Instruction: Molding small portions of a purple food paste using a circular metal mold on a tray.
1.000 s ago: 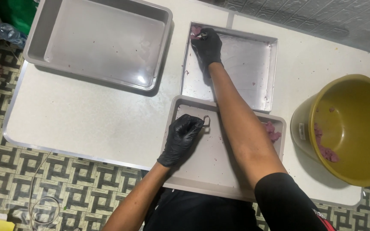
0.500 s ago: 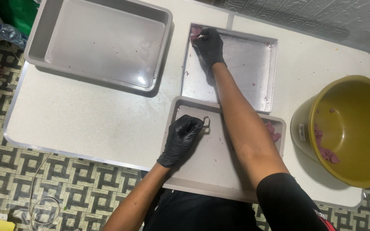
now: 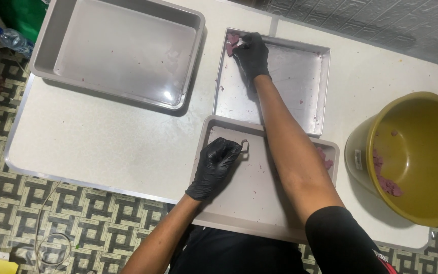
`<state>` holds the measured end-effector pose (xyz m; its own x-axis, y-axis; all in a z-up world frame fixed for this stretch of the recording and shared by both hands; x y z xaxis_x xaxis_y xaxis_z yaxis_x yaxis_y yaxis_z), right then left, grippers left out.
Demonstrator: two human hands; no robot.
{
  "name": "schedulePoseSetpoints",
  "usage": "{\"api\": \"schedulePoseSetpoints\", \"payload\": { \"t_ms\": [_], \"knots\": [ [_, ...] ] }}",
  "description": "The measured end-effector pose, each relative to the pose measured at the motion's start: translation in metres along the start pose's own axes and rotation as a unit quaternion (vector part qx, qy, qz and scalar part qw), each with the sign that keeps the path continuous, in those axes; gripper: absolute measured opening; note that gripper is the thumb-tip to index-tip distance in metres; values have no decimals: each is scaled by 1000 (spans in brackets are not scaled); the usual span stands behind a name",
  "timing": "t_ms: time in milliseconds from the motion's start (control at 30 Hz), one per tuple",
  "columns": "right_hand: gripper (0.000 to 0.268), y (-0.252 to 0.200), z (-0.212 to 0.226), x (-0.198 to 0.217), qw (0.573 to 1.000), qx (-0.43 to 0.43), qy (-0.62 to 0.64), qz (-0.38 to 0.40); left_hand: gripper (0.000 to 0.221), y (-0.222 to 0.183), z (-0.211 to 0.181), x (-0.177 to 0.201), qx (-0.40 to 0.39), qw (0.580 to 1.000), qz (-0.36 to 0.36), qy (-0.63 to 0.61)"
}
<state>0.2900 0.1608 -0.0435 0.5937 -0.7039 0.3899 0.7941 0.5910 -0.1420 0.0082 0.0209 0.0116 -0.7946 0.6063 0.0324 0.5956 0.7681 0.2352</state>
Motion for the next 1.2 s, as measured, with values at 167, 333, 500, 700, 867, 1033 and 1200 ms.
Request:
{"api": "schedulePoseSetpoints", "payload": {
  "t_ms": [167, 333, 500, 700, 867, 1033, 1200],
  "knots": [
    [27, 27, -25, -5, 997, 69, -33, -31, 14, 0, 5, 0, -10, 1000, 7, 10],
    [33, 33, -30, -5, 988, 120, -80, -56, 15, 1, 1, 0, -5, 1000, 16, 12],
    [34, 25, -21, 3, 987, 128, -80, -56, 18, 1, 2, 0, 11, 1000, 7, -6],
    [30, 35, -34, 5, 954, 252, -140, -80, 16, 0, 2, 0, -13, 1000, 6, 17],
    [36, 1, -5, 11, 975, 194, -103, -28, 16, 0, 5, 0, -16, 1000, 8, 7],
    [30, 16, -20, 3, 964, 211, -156, -42, 15, 0, 5, 0, -18, 1000, 4, 4],
    [32, 10, -13, 3, 969, 167, -179, -37, 21, 1, -6, 0, -4, 1000, 3, 2]
  ]
}}
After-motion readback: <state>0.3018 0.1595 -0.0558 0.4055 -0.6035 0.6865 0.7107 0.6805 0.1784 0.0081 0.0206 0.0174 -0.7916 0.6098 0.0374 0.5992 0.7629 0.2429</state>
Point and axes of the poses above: each hand's wrist, its own y-axis towards the middle knuckle, its own x-axis out of the back of the hand, z = x × y, the point moved 2 cm from there along y, towards the middle knuckle, and after that the axes turned 2 degrees about -z, right-handed, at the moved point
